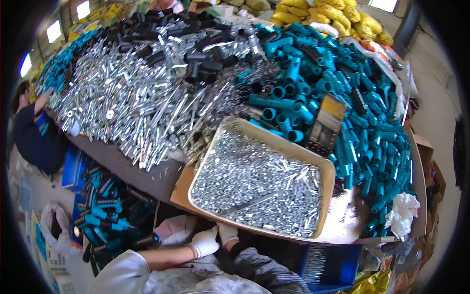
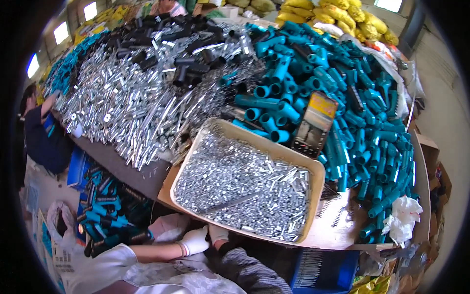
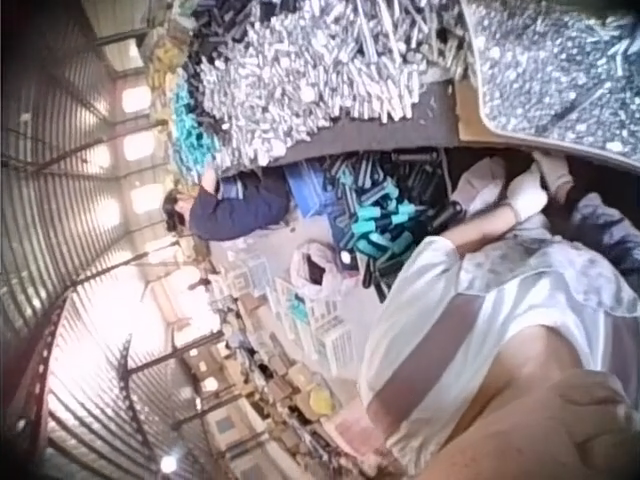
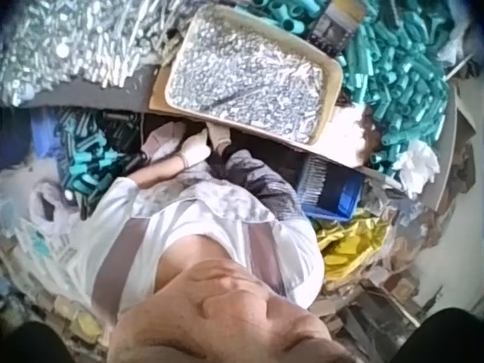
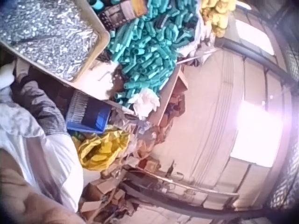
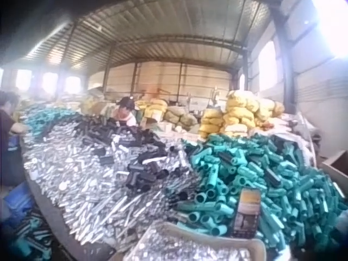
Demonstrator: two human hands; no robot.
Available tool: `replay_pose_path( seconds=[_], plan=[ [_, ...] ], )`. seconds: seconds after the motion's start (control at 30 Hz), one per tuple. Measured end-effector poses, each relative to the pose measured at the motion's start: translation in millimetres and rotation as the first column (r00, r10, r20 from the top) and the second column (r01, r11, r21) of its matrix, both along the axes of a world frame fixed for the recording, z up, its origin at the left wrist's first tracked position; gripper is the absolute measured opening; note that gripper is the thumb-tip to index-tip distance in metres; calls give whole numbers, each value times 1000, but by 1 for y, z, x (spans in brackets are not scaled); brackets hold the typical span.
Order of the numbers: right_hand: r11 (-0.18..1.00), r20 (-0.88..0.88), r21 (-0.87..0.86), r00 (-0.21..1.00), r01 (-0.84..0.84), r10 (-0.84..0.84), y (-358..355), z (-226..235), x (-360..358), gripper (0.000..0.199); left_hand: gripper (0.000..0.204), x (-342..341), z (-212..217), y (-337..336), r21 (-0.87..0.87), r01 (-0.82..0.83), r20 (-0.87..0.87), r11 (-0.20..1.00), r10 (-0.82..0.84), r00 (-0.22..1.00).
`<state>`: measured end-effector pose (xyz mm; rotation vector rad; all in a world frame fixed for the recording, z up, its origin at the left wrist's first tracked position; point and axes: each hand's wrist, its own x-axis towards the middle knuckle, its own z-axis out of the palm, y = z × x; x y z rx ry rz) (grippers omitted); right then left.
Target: Assembling hand tool components by inserting springs and metal rods into plastic handles.
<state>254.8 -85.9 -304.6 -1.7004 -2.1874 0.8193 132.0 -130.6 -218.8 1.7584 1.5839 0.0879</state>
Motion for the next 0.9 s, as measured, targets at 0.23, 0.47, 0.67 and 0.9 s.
replay_pose_path(
  seconds=[0.23,0.47,0.67,0.9],
  plan=[
    [980,-21,187,997,74,-71,-2,-3,8,33,37,25,0,0,2,-163,89,987,162,983],
    [961,-453,-131,847,245,-278,3,22,13,35,42,1,42,5,-50,-2,119,999,8,993],
    [976,-125,-79,970,201,-209,6,39,-12,27,38,12,-26,-7,75,-168,143,983,156,977],
    [986,-11,-73,989,148,-150,-8,31,-11,31,47,16,-35,-22,-33,-187,150,982,189,970]
  ],
)
